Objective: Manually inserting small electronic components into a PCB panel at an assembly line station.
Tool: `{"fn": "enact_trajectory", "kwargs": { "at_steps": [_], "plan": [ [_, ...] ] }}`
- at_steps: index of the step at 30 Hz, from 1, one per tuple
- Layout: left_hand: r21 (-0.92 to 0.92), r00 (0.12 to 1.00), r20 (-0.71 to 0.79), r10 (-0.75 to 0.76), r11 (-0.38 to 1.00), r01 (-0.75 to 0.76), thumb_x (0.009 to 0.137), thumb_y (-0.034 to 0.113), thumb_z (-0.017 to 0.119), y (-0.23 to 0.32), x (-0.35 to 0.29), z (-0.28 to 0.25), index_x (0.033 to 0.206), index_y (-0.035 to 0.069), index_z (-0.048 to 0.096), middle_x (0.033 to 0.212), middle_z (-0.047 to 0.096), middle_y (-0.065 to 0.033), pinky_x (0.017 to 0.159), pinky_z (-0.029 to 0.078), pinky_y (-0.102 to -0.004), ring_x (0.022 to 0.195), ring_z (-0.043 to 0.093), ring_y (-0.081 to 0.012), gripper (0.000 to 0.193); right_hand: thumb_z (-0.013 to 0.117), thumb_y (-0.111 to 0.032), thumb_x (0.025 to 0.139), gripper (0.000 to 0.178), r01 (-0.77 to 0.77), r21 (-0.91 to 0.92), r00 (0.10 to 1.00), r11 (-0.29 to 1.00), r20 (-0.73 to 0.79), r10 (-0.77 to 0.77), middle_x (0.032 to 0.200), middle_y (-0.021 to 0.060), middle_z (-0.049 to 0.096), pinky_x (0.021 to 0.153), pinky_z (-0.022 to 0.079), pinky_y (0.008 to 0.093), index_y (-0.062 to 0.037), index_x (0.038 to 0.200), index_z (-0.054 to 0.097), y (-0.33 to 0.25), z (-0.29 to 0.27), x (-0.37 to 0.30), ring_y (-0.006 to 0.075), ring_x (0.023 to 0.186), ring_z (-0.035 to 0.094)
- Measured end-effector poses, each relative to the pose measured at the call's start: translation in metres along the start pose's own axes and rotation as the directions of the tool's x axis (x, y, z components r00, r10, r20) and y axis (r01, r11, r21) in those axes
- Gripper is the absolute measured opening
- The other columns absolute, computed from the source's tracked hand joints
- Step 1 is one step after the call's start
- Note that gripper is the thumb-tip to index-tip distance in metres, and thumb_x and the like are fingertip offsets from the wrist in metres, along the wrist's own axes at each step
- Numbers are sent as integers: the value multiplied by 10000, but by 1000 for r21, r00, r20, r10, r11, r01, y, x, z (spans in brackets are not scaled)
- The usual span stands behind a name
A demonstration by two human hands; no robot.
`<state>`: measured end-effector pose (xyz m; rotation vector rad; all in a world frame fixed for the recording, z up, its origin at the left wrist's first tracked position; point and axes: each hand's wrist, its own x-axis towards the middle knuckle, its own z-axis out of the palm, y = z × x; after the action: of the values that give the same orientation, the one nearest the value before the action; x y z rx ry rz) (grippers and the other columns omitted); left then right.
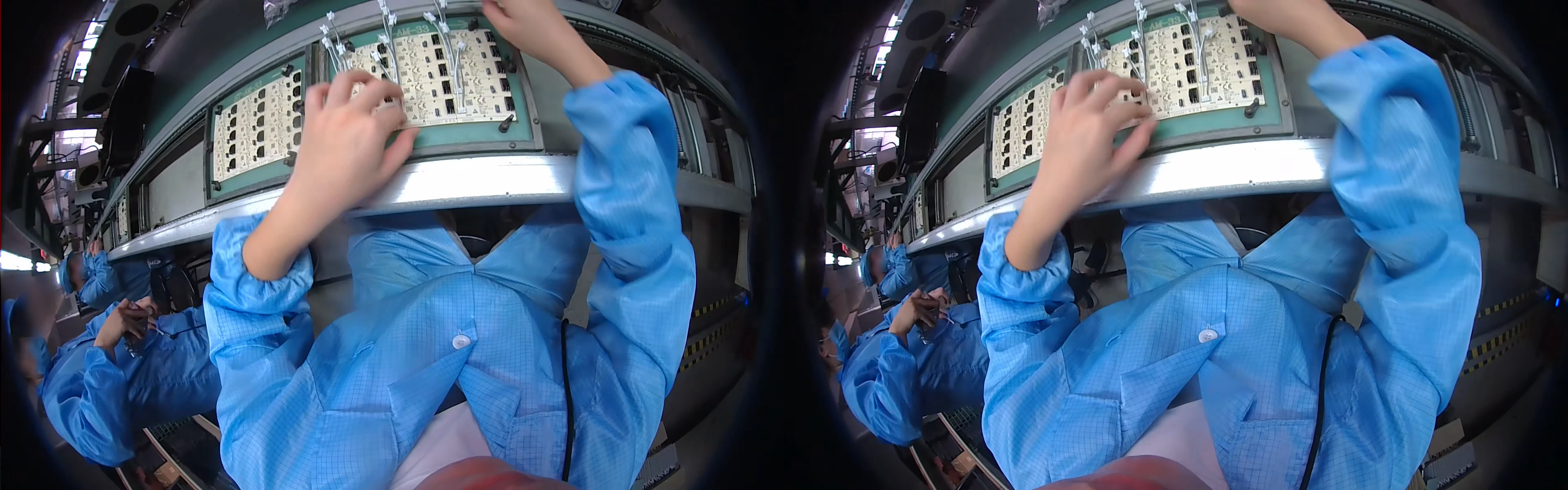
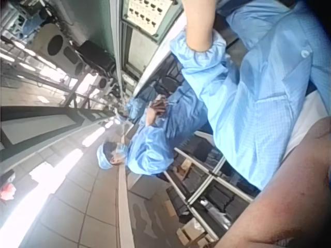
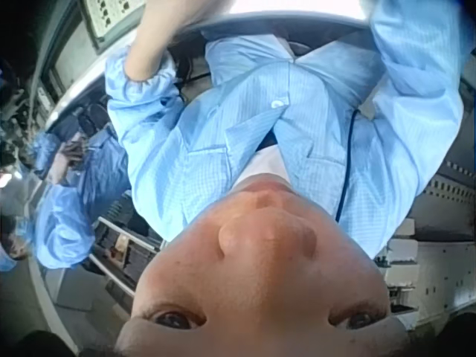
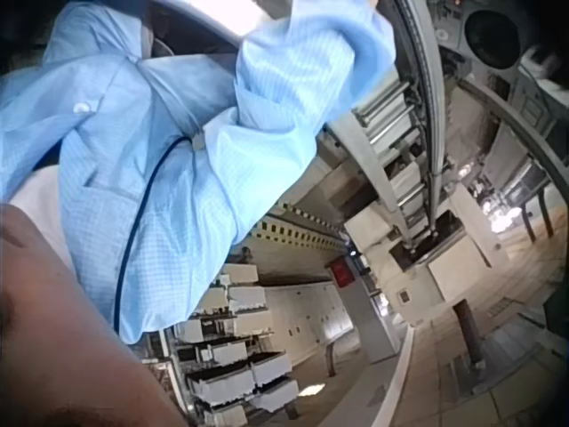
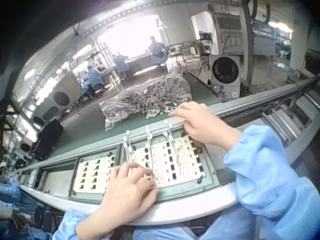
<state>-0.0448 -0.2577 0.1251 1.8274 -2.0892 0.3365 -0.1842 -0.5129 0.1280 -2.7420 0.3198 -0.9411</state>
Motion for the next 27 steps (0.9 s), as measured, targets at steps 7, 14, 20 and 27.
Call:
{"fn": "enact_trajectory", "kwargs": {
  "at_steps": [7, 14, 20, 27],
  "plan": [
    [101, 928, -72, -366, 923, 372, 890, 291, 717, -5, 111, 25, 1060, 125, 768, 1047, 724, -75, 917, 438, -487, 1070, 635, -298, 243, 563, -59, 886, 305, 102, 50, 979, 994, 173, -109, 1214, 129, 665, 981, 453, 461, -91, 1150, 711, 35, 42, 24, 332, 1165, 620],
    [-113, 943, -4, -332, 937, 329, 851, 283, 710, -27, 113, 64, 1105, 124, 748, 1111, 676, -123, 970, 407, -548, 1133, 580, -331, 302, 589, -176, 898, 158, 86, -45, 967, 995, 243, -73, 955, 100, 662, 871, 441, 458, -128, 932, 736, 50, 22, 16, 314, 998, 638],
    [-173, 945, -67, -321, 936, 306, 835, 199, 697, -24, 113, 66, 1047, 98, 738, 1056, 679, -111, 928, 405, -529, 1102, 590, -322, 238, 645, -176, 933, 143, 13, 24, 965, 1000, 260, -18, 938, 146, 640, 827, 500, 447, -70, 979, 730, 36, -2, 4, 362, 955, 643],
    [3, 934, -337, -116, 992, 124, 831, 156, 670, -30, 116, 90, 860, 98, 705, 903, 652, -81, 841, 405, -489, 941, 600, -309, 74, 668, -183, 940, 181, -34, 94, 979, 995, 205, 14, 911, 172, 626, 789, 511, 433, -14, 981, 715, 52, 9, -2, 374, 895, 644]
  ]
}}
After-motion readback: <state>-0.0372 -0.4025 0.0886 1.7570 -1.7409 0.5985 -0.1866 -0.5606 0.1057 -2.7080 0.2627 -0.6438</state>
